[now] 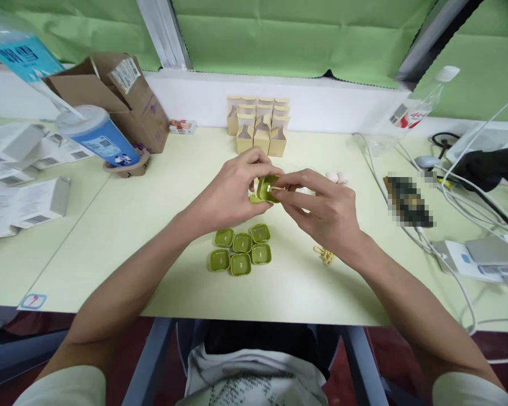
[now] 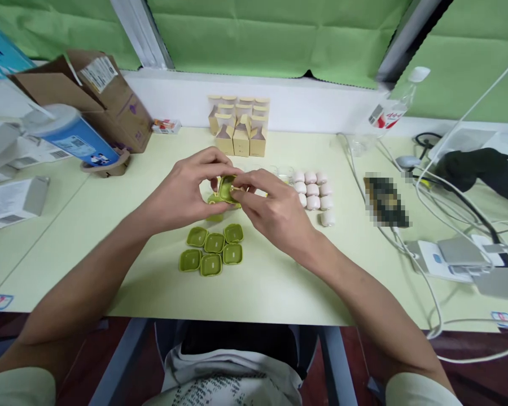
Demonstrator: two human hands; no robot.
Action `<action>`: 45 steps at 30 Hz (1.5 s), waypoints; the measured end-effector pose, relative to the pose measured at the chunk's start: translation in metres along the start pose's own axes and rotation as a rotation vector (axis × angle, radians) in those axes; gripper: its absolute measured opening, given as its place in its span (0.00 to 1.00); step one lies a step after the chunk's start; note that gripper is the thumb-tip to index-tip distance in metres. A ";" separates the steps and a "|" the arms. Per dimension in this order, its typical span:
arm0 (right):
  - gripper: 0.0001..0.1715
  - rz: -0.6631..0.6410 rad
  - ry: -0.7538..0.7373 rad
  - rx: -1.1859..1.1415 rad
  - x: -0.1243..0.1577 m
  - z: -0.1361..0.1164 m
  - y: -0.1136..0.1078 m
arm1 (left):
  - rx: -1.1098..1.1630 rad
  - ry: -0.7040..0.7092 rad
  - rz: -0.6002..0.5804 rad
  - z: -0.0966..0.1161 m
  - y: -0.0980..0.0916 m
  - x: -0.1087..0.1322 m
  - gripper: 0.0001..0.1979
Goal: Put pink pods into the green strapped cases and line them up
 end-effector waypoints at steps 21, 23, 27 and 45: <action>0.17 -0.262 -0.157 0.140 0.007 -0.003 0.005 | -0.018 0.041 0.016 0.007 0.001 0.000 0.13; 0.17 -0.274 -0.163 0.125 0.007 -0.003 0.006 | -0.025 0.041 0.013 0.007 0.002 0.000 0.12; 0.18 -0.292 -0.168 0.138 0.007 -0.003 0.005 | -0.019 0.027 -0.003 0.008 0.001 0.000 0.11; 0.15 -0.195 -0.116 0.173 0.010 0.000 0.010 | 0.081 -0.048 -0.028 0.001 -0.002 -0.003 0.13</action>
Point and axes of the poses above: each hand's wrist, its own x-axis away from the middle knuckle, its own y-axis out of the palm, z = x × y, the point moved 4 cm from there along -x, towards the middle knuckle, and after that the axes turned 8 degrees about -y, right-handed, at the moved point
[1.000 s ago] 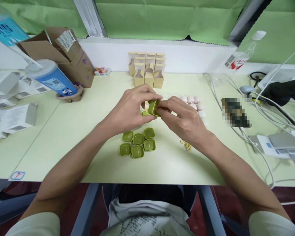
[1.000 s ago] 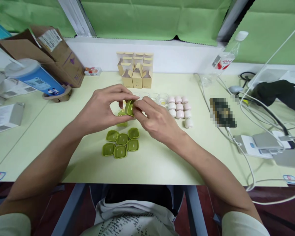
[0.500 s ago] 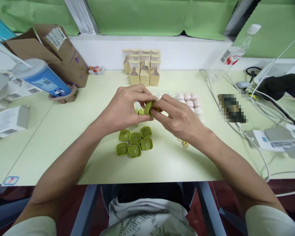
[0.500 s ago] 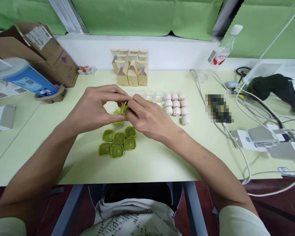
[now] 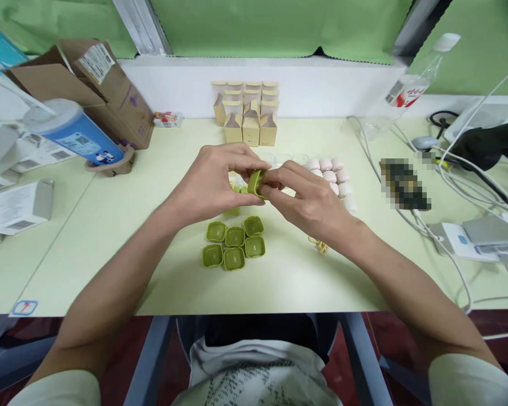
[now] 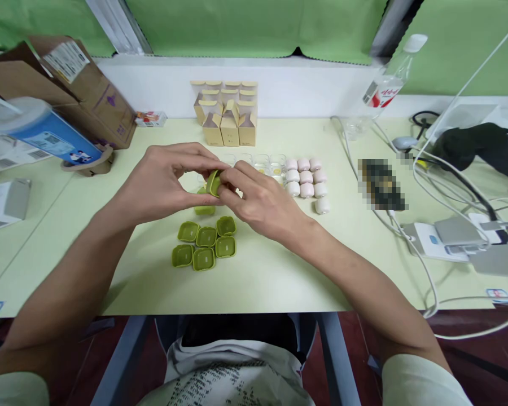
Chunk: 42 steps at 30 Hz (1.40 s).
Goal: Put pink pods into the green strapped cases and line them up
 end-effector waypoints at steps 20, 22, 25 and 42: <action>0.30 0.227 0.688 -0.846 0.009 0.046 -0.009 | 0.104 0.154 0.173 -0.001 0.001 -0.001 0.21; 0.31 0.172 0.743 -1.057 0.011 0.046 0.003 | 0.087 0.188 0.181 0.002 0.002 0.001 0.21; 0.24 0.213 0.792 -1.189 0.013 0.043 0.011 | 0.069 0.233 0.186 0.005 0.004 0.002 0.20; 0.22 0.352 1.023 -1.420 0.007 0.041 0.007 | 0.375 0.158 0.124 -0.028 -0.003 -0.013 0.30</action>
Point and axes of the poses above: each hand's wrist, its own x-axis away from the middle knuckle, its own y-axis out of the palm, z = x × y, the point moved 4 cm from there along -x, towards the middle knuckle, and after that the axes turned 8 degrees about -y, right-handed, at the moved point
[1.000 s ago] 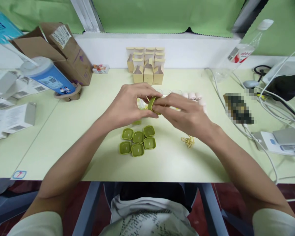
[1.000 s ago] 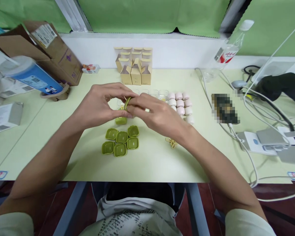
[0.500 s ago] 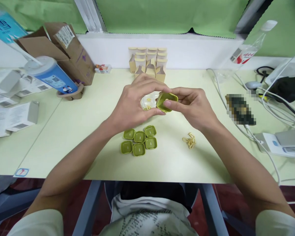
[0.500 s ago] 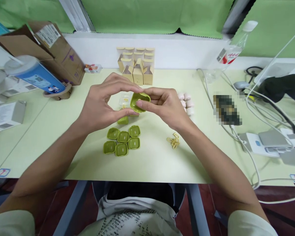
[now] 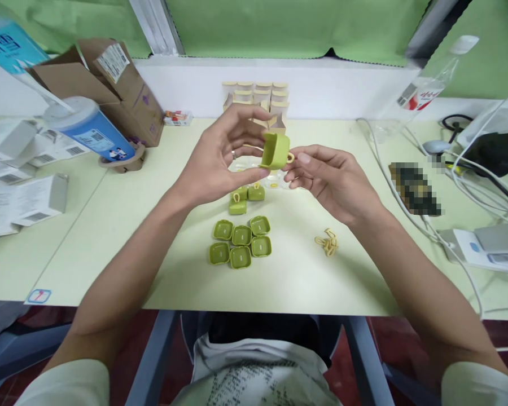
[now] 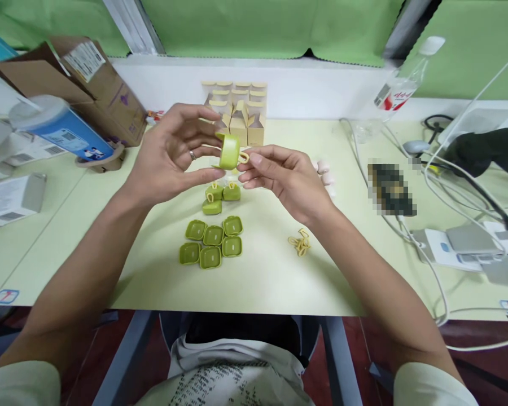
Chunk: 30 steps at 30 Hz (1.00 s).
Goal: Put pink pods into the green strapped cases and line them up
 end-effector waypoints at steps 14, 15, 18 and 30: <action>0.23 -0.162 0.184 -0.185 0.010 0.004 0.022 | -0.236 0.046 0.093 -0.001 0.021 0.006 0.24; 0.23 -0.175 0.183 -0.206 0.011 0.002 0.024 | -0.262 0.063 0.109 -0.001 0.020 0.005 0.23; 0.17 -0.189 0.196 -0.239 0.016 0.000 0.028 | -0.319 0.121 0.131 -0.003 0.016 0.004 0.22; 0.14 -0.185 0.233 -0.234 0.016 0.007 0.032 | -0.364 0.107 0.106 -0.012 0.011 0.001 0.22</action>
Point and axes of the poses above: each hand's wrist, its own x-axis away from the middle knuckle, its own y-axis out of the palm, z = x × y, the point moved 4 cm from there along -x, towards the middle knuckle, and after that the axes turned 8 degrees about -y, right-handed, at the moved point
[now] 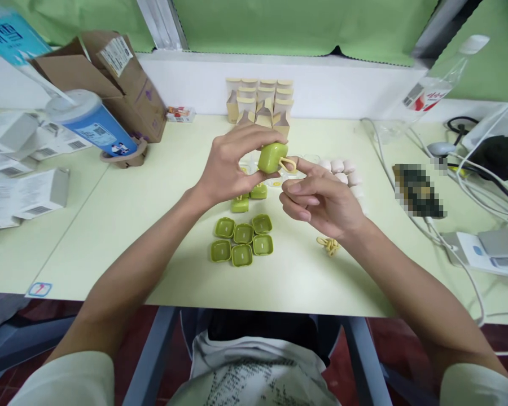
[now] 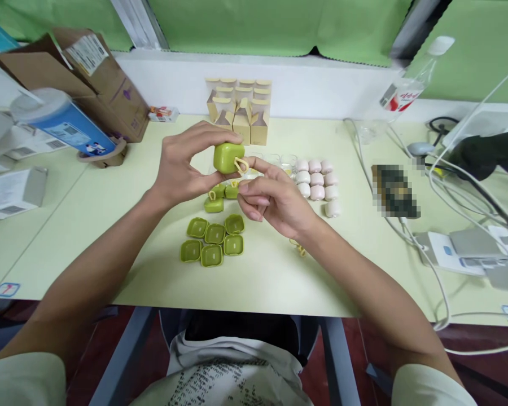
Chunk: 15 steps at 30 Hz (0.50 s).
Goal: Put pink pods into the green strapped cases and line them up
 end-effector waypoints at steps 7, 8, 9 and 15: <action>0.13 0.038 -0.032 0.067 -0.001 -0.002 -0.007 | 0.012 0.062 -0.001 0.005 0.005 0.002 0.19; 0.13 0.036 -0.036 0.070 -0.001 -0.002 -0.007 | 0.005 0.066 -0.003 0.004 0.005 0.002 0.18; 0.13 0.043 -0.043 0.075 -0.001 -0.002 -0.007 | -0.003 0.063 -0.003 0.003 0.005 0.002 0.18; 0.15 0.285 -0.133 0.242 -0.006 0.002 -0.035 | -0.018 -0.107 0.005 -0.012 0.003 0.001 0.27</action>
Point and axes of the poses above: each hand's wrist, its own x-axis away from the middle knuckle, its own y-axis out of the palm, z = x × y, the point moved 4 cm from there along -x, towards the middle knuckle, and after that the axes turned 8 degrees about -y, right-handed, at the moved point
